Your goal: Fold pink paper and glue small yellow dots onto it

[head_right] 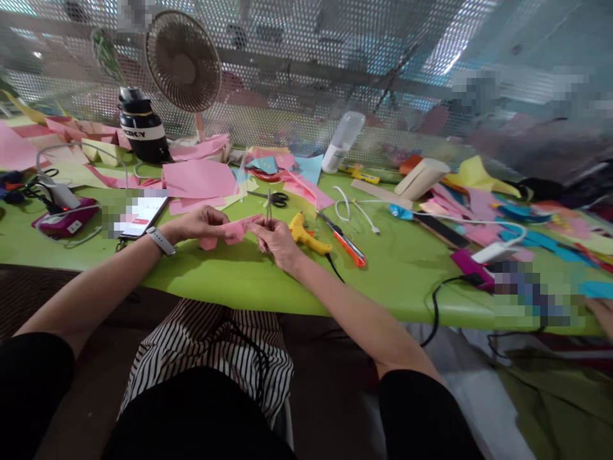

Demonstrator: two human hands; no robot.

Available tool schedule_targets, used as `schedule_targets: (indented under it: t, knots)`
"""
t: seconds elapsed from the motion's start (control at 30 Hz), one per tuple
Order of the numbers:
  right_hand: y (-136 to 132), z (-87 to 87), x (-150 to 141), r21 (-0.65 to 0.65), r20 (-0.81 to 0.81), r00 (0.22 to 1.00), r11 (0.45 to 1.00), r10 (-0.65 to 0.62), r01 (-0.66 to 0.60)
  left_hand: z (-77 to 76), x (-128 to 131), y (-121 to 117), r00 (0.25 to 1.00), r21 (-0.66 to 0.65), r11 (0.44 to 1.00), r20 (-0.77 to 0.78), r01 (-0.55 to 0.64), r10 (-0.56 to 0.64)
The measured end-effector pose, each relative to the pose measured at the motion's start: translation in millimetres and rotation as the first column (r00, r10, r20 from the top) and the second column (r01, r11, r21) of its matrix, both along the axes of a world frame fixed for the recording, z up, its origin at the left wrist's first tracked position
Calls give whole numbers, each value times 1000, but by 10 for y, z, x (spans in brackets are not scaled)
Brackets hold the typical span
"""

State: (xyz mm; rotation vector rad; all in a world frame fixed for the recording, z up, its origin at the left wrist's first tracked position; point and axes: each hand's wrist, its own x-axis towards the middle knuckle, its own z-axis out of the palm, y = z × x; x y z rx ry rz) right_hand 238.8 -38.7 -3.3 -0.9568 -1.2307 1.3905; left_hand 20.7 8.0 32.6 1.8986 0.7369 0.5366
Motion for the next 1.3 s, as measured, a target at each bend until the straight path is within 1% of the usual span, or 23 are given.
schedule_targets:
  t: [0.03,0.07,0.1,0.13,0.2,0.23,0.27,0.3,0.37,0.43,0.47,0.57,0.63,0.7,0.8,0.87,0.93,1.0,1.1,1.17,1.2,1.3]
  knots:
    - [11,1,6,1,-9,1000,1000,-19,19,-2,-1,20,999,49,998,42,-33,31]
    - [19,7,13,6,-23,999,999,-42,42,-3,-8,47,991,96,991,105,-91,81]
    - [26,15,20,14,-44,997,998,-65,66,-5,-23,80,970,133,975,192,-179,151]
    - [33,26,30,23,-69,994,996,-85,87,-9,-43,119,929,152,947,290,-281,229]
    - [49,53,54,43,-114,987,992,-114,119,-25,-93,198,801,115,868,460,-482,384]
    - [60,69,69,54,-133,984,990,-120,128,-37,-117,232,762,86,843,484,-531,430]
    - [71,84,84,64,-152,981,989,-121,131,-51,-134,260,763,50,850,469,-525,444]
    - [84,99,98,72,-170,978,989,-118,131,-68,-143,277,782,-8,872,439,-490,443]
    - [110,122,122,85,-202,974,988,-106,125,-97,-132,281,837,-184,913,365,-365,408]
    - [138,128,134,95,-210,973,988,-97,119,-110,-97,247,868,-372,902,348,-218,353]
    - [153,124,134,100,-204,974,988,-99,121,-107,-79,221,870,-423,894,376,-145,319]
    - [203,93,125,114,-174,978,984,-119,140,-71,-58,146,846,-404,913,467,-55,258]
    - [237,78,124,126,-146,976,975,-162,181,-46,-68,128,827,-376,925,500,-62,259]
    - [265,88,138,152,-125,962,954,-242,259,-39,-83,143,813,-320,937,503,-139,293]
    - [291,150,173,211,-112,925,901,-362,378,-60,-95,197,821,-177,951,480,-254,309]
    - [311,196,178,264,-27,927,891,-375,368,-77,-96,222,833,-106,953,464,-285,301]
    - [344,223,146,302,97,936,906,-337,295,-82,-96,225,836,-78,951,459,-298,300]
    - [386,226,83,311,184,942,925,-282,216,-74,-95,210,834,-76,950,461,-304,304]
    - [443,212,-11,289,194,955,944,-222,161,-50,-97,176,829,-91,947,463,-307,313]
    - [465,209,-33,271,179,961,950,-209,156,-37,-101,166,819,-114,945,474,-307,323]
    - [470,211,-28,260,166,963,952,-211,164,-34,-104,168,808,-142,943,486,-301,332]
    - [477,211,20,228,121,964,952,-237,205,-39,-118,198,746,-296,920,545,-255,382]
